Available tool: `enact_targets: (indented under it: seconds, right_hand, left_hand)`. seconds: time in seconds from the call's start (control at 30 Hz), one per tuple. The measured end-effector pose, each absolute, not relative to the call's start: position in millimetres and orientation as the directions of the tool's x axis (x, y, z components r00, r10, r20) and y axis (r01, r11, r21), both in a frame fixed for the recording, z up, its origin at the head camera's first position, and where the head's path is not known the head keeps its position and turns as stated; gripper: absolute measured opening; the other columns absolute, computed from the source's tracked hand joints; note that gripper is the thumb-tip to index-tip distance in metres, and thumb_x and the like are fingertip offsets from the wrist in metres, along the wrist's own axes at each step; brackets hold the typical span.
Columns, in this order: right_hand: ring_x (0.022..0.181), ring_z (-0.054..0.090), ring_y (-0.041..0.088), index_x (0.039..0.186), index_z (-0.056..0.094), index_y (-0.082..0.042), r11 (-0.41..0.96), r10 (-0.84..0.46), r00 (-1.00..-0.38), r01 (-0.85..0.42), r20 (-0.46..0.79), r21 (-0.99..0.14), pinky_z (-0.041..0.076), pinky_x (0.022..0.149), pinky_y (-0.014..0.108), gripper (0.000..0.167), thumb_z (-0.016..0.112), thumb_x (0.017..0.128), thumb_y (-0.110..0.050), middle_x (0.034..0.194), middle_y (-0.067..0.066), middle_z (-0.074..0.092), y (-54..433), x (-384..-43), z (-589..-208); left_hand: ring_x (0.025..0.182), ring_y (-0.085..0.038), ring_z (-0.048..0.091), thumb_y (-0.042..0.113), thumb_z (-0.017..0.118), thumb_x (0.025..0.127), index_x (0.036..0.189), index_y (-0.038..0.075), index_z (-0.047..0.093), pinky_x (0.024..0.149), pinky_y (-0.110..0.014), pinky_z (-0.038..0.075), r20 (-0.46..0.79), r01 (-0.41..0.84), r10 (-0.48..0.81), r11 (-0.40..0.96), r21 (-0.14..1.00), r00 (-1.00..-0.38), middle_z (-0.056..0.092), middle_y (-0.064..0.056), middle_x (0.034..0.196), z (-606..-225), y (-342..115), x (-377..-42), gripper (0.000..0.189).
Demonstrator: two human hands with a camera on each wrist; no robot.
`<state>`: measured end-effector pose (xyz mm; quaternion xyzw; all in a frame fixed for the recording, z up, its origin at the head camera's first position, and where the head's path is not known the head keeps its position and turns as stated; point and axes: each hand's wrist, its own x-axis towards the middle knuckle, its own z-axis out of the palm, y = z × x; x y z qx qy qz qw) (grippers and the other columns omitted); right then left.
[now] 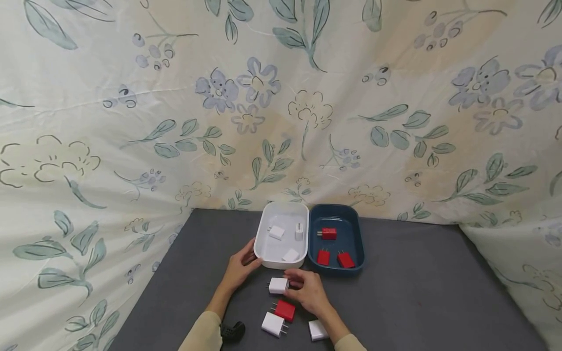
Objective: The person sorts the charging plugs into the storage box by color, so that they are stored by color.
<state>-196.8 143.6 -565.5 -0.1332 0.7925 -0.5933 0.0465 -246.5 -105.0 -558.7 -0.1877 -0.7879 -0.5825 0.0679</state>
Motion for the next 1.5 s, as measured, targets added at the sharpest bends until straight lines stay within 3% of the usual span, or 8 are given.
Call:
enact_targets:
  seconds: [0.63, 0.8, 1.13, 1.5]
  right_hand:
    - [0.097, 0.069, 0.021, 0.116, 0.069, -0.003, 0.304, -0.196, -0.975, -0.161, 0.103, -0.939, 0.059, 0.084, 0.026, 0.047, 0.084, 0.072, -0.006, 0.109, 0.012, 0.073, 140, -192, -554]
    - [0.097, 0.069, 0.026, 0.118, 0.067, 0.001, 0.297, -0.19, -0.976, -0.162, 0.108, -0.941, 0.06, 0.083, 0.03, 0.048, 0.083, 0.072, -0.001, 0.112, 0.017, 0.071, 137, -195, -552]
    - [0.095, 0.071, 0.022, 0.114, 0.071, -0.006, 0.271, -0.129, -0.985, -0.148, 0.116, -0.951, 0.059, 0.083, 0.028, 0.046, 0.086, 0.07, -0.007, 0.111, 0.013, 0.072, 139, -196, -540]
    - [0.094, 0.071, 0.019, 0.116, 0.07, -0.004, 0.262, -0.091, -0.984, -0.171, 0.152, -0.95, 0.059, 0.085, 0.03, 0.046, 0.085, 0.072, -0.008, 0.11, 0.009, 0.073, 136, -201, -534]
  left_hand:
    - [0.126, -0.041, 0.055, 0.019, 0.073, 0.088, 0.148, -0.001, 0.038, 0.102, -0.052, 0.047, 0.299, 0.351, 0.219, 0.254, 0.901, -0.929, 0.051, -0.027, 0.14, -560, -106, -246, 0.071]
    - [0.125, -0.041, 0.055, 0.019, 0.073, 0.088, 0.147, 0.0, 0.039, 0.102, -0.053, 0.047, 0.303, 0.352, 0.209, 0.26, 0.899, -0.93, 0.051, -0.027, 0.14, -561, -105, -246, 0.071]
    - [0.124, -0.043, 0.055, 0.018, 0.073, 0.088, 0.147, -0.003, 0.038, 0.101, -0.053, 0.047, 0.315, 0.366, 0.225, 0.245, 0.898, -0.922, 0.051, -0.029, 0.139, -562, -106, -249, 0.072]
    - [0.124, -0.043, 0.055, 0.018, 0.072, 0.088, 0.147, -0.003, 0.038, 0.1, -0.054, 0.048, 0.328, 0.38, 0.224, 0.252, 0.89, -0.918, 0.051, -0.029, 0.139, -561, -105, -248, 0.071]
